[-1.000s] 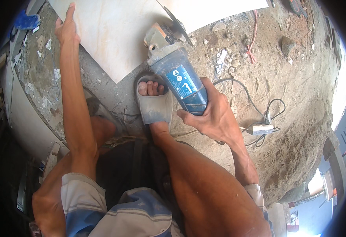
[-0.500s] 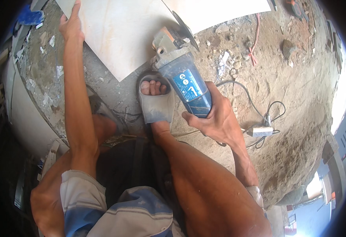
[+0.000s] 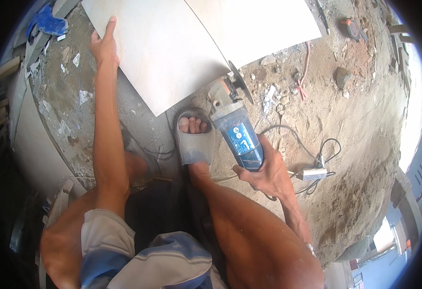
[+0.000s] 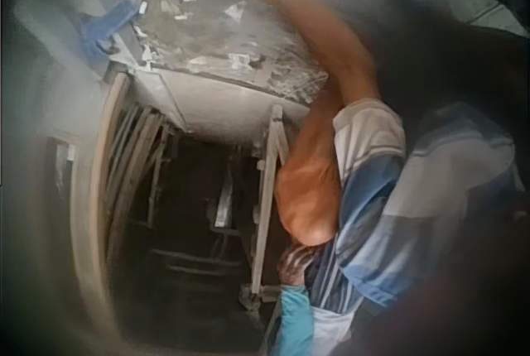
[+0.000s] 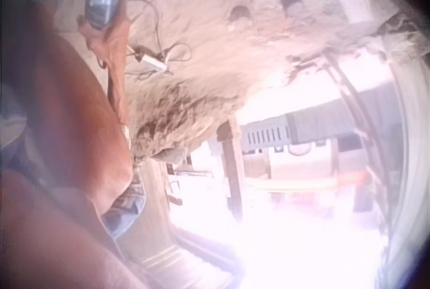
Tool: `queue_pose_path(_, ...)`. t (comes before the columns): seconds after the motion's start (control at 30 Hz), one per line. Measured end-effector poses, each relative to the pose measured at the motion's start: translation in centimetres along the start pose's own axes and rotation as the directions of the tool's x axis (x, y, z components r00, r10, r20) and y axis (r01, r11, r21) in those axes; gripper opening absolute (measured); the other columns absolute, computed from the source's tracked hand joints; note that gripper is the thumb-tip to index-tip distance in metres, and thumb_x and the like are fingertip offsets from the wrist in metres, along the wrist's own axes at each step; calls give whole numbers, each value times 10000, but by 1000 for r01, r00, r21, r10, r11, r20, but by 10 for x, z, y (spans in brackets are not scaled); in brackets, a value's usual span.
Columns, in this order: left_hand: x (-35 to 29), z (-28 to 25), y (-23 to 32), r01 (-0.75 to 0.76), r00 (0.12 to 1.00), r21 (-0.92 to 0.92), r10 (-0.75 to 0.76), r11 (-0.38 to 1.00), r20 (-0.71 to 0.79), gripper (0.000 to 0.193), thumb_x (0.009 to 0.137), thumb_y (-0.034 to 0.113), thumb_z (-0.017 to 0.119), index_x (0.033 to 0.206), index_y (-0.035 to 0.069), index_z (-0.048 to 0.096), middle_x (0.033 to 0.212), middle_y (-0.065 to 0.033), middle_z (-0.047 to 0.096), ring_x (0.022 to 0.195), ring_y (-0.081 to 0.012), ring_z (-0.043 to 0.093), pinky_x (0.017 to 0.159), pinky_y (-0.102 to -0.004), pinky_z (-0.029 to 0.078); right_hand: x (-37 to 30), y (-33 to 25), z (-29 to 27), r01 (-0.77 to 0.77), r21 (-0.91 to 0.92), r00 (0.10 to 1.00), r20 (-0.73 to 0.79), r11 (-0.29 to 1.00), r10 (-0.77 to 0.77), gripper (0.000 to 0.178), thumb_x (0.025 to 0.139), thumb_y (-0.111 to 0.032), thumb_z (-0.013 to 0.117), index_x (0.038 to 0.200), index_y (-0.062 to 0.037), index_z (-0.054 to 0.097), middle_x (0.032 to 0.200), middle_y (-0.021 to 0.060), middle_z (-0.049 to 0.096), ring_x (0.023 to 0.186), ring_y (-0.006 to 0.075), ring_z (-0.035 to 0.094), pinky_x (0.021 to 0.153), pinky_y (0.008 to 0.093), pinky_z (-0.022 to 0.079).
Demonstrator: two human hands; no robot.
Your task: The person cuts a ceramic tile with an angle grinder along a marked line, then picks up the tile pieces and moves one piece to a different location on the floor.
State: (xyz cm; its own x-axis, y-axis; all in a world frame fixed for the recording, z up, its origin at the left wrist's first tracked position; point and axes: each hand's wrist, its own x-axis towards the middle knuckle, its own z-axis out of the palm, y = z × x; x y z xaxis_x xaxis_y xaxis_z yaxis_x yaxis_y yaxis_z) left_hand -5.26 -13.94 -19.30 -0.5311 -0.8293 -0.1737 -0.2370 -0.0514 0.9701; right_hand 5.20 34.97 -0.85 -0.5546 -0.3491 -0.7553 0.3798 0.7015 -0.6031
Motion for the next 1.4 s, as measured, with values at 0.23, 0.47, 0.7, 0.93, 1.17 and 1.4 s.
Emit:
queue_pose_path(0.23,-14,3,18,63,998,17,-63,998,-6,806,1001,251,901,1591,-100,478,1490,-253,671,1368,-325,663,1165,-429,530,4,-43,-7,66,-68,998,-15,995,-67,737,797,-279,946,1379,34,620,1027,230,802,952,310,807,889,438,634)
queue_pose_path(0.47,-22,6,30,77,997,-67,-77,995,3,745,1019,235,884,1568,-87,497,1467,-236,682,1339,-303,661,1160,-422,516,111,-143,9,363,86,931,-83,928,-356,704,815,-292,900,1339,88,625,982,234,792,838,311,796,783,431,651)
queue_pose_path(0.7,-23,10,32,69,998,-111,-67,991,21,724,1034,204,860,1578,-99,491,1477,-226,673,1339,-298,655,1154,-404,508,243,-232,15,556,77,829,-121,827,-546,790,801,-372,858,1308,184,619,951,280,770,808,349,788,745,440,651)
queue_pose_path(0.93,-23,13,31,118,993,-157,-115,981,27,687,1059,196,834,1601,-54,492,1505,-210,667,1332,-284,676,1138,-410,544,339,-280,23,641,-35,745,-210,767,-633,791,787,-413,867,1252,188,645,918,267,768,800,347,782,715,429,640)
queue_pose_path(1.17,-22,14,36,172,985,-165,-175,971,2,730,1062,171,825,1623,-100,443,1484,-240,659,1324,-291,661,1132,-399,534,365,-304,26,550,-90,818,-146,830,-557,815,813,-473,868,1343,119,687,1025,227,794,874,293,784,796,413,639)
queue_pose_path(1.4,-22,16,35,178,983,-139,-182,974,-19,728,1062,171,833,1629,-79,452,1477,-228,669,1319,-281,665,1127,-397,541,375,-301,28,554,-79,815,-151,829,-559,865,810,-523,870,1358,122,689,1026,232,794,867,302,790,788,417,645)
